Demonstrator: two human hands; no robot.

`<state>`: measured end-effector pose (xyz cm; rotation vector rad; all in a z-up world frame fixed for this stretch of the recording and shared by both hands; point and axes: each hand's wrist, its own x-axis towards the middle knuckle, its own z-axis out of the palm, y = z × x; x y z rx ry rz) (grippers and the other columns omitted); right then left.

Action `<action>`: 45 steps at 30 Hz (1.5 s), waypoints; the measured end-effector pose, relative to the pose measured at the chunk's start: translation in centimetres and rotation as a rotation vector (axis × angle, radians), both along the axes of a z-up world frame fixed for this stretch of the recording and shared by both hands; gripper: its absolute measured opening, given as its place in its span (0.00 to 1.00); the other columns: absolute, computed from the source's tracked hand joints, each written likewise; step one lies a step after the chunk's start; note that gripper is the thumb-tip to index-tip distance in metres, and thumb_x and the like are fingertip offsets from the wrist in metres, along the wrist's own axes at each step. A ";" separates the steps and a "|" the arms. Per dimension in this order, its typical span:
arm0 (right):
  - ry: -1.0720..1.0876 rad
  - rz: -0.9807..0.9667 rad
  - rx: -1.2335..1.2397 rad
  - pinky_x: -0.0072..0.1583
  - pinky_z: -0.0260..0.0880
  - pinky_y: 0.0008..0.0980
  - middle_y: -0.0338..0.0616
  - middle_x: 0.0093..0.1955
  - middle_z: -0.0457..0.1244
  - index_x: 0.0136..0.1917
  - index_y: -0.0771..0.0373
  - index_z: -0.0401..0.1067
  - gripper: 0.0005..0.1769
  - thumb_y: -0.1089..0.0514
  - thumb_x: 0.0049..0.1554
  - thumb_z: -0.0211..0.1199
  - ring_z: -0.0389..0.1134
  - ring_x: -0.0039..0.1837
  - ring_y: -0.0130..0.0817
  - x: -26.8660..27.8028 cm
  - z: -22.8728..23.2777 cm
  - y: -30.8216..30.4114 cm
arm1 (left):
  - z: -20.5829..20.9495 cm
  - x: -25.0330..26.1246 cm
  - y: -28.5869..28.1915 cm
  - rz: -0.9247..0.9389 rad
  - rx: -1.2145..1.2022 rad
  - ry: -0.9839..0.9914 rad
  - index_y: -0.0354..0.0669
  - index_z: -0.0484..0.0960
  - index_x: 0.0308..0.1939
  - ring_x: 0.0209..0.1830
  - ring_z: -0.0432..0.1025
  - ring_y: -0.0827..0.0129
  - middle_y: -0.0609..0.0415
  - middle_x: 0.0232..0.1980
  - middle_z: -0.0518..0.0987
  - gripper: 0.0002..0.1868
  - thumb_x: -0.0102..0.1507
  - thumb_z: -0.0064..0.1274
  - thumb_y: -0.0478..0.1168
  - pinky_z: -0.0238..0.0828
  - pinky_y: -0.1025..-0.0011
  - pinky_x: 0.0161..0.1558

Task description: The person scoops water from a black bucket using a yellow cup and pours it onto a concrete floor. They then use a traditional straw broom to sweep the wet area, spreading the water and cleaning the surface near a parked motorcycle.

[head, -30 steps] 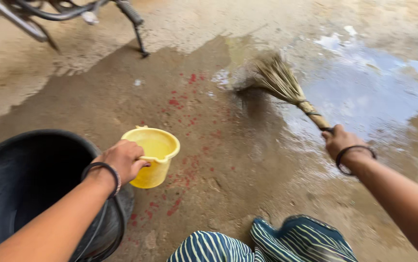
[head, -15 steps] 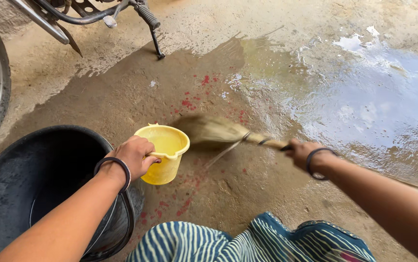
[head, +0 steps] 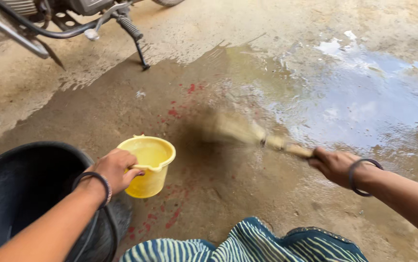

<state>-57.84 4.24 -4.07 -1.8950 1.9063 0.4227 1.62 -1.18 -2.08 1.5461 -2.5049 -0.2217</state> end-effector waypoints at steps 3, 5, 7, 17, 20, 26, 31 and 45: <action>0.208 0.096 0.067 0.47 0.70 0.47 0.45 0.42 0.72 0.59 0.47 0.65 0.19 0.37 0.64 0.46 0.73 0.43 0.42 -3.7 -0.1 1.3 | -0.7 0.6 -0.5 -0.017 0.011 -0.023 0.45 0.83 0.31 0.46 0.76 0.54 0.50 0.38 0.83 0.14 0.53 0.65 0.50 0.73 0.59 0.49; 0.225 -0.087 0.054 0.48 0.72 0.46 0.47 0.45 0.72 0.62 0.48 0.64 0.20 0.38 0.66 0.44 0.75 0.45 0.43 -6.7 -1.4 1.7 | -0.7 0.8 -0.8 -0.054 0.023 -0.054 0.45 0.83 0.31 0.45 0.76 0.54 0.50 0.37 0.82 0.17 0.52 0.67 0.52 0.74 0.60 0.48; 0.210 -0.270 0.012 0.50 0.73 0.48 0.49 0.47 0.72 0.64 0.50 0.64 0.21 0.38 0.66 0.44 0.75 0.48 0.45 -9.5 -2.7 0.4 | -0.7 -0.1 -1.0 -0.058 0.057 -0.068 0.45 0.82 0.32 0.44 0.76 0.56 0.51 0.36 0.82 0.18 0.51 0.69 0.53 0.74 0.61 0.47; 0.104 -0.499 -0.046 0.57 0.71 0.52 0.57 0.52 0.71 0.66 0.54 0.65 0.27 0.34 0.66 0.44 0.73 0.56 0.52 -10.4 -1.5 4.2 | -3.0 -13.9 -4.3 -0.416 0.212 -0.100 0.44 0.81 0.33 0.46 0.74 0.52 0.49 0.36 0.81 0.17 0.54 0.64 0.52 0.72 0.58 0.50; 0.099 -0.464 0.016 0.58 0.69 0.53 0.56 0.54 0.70 0.65 0.52 0.64 0.26 0.35 0.65 0.45 0.71 0.58 0.54 -10.4 -0.9 6.4 | -4.2 -22.3 -6.3 -0.427 0.319 -0.260 0.43 0.83 0.34 0.47 0.77 0.49 0.45 0.39 0.82 0.19 0.59 0.59 0.56 0.74 0.56 0.49; 0.103 -0.739 -0.027 0.52 0.68 0.47 0.52 0.49 0.70 0.62 0.55 0.67 0.25 0.36 0.67 0.47 0.70 0.50 0.46 -15.2 -1.4 6.7 | -3.3 -39.7 -8.7 -0.561 0.372 -0.471 0.48 0.86 0.42 0.50 0.78 0.51 0.45 0.45 0.84 0.19 0.59 0.63 0.57 0.75 0.58 0.53; -0.056 -0.875 -0.112 0.43 0.65 0.38 0.45 0.41 0.68 0.59 0.58 0.69 0.27 0.36 0.69 0.44 0.62 0.39 0.35 -16.3 -3.5 8.7 | 0.7 -44.3 -8.1 -0.441 0.321 -0.207 0.47 0.85 0.43 0.50 0.78 0.53 0.46 0.48 0.83 0.16 0.60 0.64 0.52 0.73 0.57 0.54; 0.141 -0.367 0.128 0.43 0.71 0.41 0.42 0.43 0.71 0.61 0.43 0.63 0.19 0.34 0.65 0.45 0.73 0.41 0.37 -15.5 -3.5 13.0 | -2.5 -36.8 -6.3 -0.389 -0.192 0.480 0.39 0.79 0.32 0.42 0.73 0.49 0.45 0.36 0.79 0.08 0.55 0.65 0.34 0.70 0.54 0.47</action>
